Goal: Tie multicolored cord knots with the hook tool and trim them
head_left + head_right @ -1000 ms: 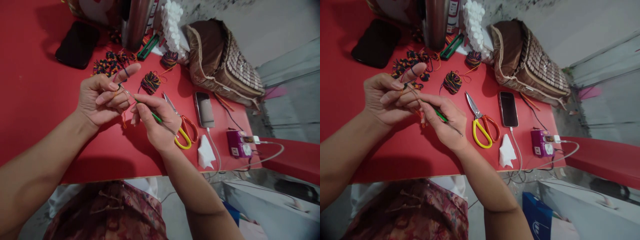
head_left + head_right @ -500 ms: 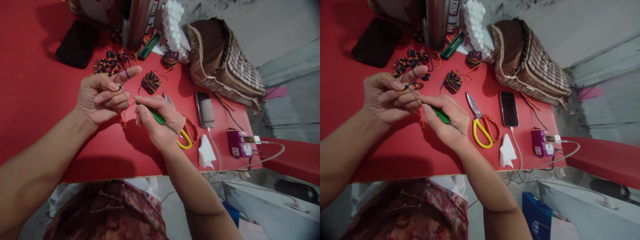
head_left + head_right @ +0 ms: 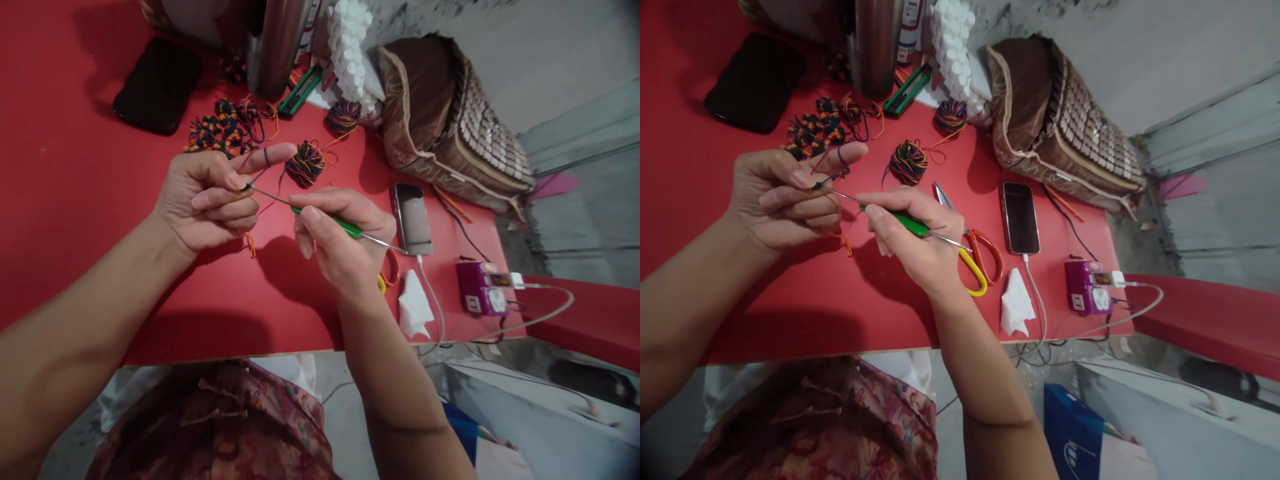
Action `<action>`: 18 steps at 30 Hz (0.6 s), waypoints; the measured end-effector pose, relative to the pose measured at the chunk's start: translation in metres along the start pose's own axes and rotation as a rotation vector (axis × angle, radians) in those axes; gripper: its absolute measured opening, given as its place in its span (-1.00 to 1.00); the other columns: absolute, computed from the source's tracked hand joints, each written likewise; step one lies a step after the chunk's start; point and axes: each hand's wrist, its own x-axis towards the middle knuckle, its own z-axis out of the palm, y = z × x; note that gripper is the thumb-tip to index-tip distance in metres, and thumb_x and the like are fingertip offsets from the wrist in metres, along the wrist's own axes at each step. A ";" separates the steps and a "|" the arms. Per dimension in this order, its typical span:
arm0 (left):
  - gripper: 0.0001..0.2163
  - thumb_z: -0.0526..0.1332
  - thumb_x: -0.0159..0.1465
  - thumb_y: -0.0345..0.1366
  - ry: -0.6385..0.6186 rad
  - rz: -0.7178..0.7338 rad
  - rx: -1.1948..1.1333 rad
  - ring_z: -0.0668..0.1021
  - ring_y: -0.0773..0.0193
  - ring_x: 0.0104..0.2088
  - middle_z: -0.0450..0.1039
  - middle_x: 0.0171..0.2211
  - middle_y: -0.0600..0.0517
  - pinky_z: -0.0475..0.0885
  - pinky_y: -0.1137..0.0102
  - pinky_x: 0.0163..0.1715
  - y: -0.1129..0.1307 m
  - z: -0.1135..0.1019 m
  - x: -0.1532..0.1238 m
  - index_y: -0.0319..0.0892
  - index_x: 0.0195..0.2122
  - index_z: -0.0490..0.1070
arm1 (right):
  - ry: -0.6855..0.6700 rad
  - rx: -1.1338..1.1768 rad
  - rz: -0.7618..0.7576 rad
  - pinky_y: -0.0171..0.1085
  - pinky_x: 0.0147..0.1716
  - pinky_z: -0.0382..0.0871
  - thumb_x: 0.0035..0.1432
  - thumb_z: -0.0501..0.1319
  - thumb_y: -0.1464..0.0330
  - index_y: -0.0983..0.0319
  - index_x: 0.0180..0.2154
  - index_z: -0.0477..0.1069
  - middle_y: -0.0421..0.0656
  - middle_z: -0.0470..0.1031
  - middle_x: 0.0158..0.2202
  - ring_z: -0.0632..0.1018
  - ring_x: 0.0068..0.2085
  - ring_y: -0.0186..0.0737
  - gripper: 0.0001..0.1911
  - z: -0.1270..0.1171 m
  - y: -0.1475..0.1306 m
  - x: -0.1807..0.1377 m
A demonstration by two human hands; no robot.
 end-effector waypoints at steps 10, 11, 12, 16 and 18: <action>-0.47 -0.13 0.45 -0.53 -0.167 -0.103 0.084 -0.13 0.35 -0.78 -0.17 -0.85 0.25 0.05 0.49 -0.71 0.000 0.012 -0.004 -0.42 -0.02 0.71 | -0.027 0.251 0.280 -0.37 -0.71 0.22 0.26 0.58 0.21 0.15 -0.28 0.79 -0.33 0.48 -0.59 0.29 -0.68 -0.46 -0.85 -0.007 -0.008 0.011; -0.52 -0.07 0.44 -0.51 -0.189 -0.092 0.093 -0.12 0.35 -0.78 -0.16 -0.85 0.24 0.04 0.49 -0.72 -0.001 0.011 -0.004 -0.39 -0.07 0.72 | -0.041 0.293 0.307 -0.38 -0.72 0.20 0.26 0.57 0.23 0.16 -0.28 0.79 -0.32 0.50 -0.58 0.29 -0.69 -0.47 -0.86 -0.008 -0.007 0.012; -0.58 0.02 0.42 -0.49 -0.211 -0.079 0.095 -0.09 0.35 -0.78 -0.14 -0.85 0.24 0.04 0.49 -0.72 -0.003 0.010 -0.003 -0.36 -0.08 0.73 | -0.052 0.326 0.334 -0.40 -0.73 0.18 0.26 0.57 0.23 0.16 -0.28 0.78 -0.33 0.51 -0.57 0.28 -0.69 -0.48 -0.86 -0.009 -0.005 0.013; -0.58 0.15 0.28 -0.52 -0.263 0.015 0.066 0.03 0.35 -0.78 -0.01 -0.84 0.22 0.10 0.51 -0.72 -0.012 0.010 -0.001 -0.28 0.02 0.74 | -0.074 0.395 0.373 -0.42 -0.74 0.22 0.27 0.58 0.13 0.15 -0.25 0.74 -0.36 0.50 -0.56 0.28 -0.71 -0.49 -0.76 -0.007 0.003 0.015; -0.53 0.08 0.28 -0.58 -0.268 0.058 0.070 0.08 0.36 -0.78 0.09 -0.82 0.19 0.14 0.54 -0.70 -0.017 0.013 -0.002 -0.27 0.04 0.74 | -0.065 0.404 0.345 -0.41 -0.73 0.26 0.30 0.57 0.08 0.13 -0.23 0.72 -0.36 0.52 -0.52 0.27 -0.71 -0.50 -0.74 -0.003 0.006 0.015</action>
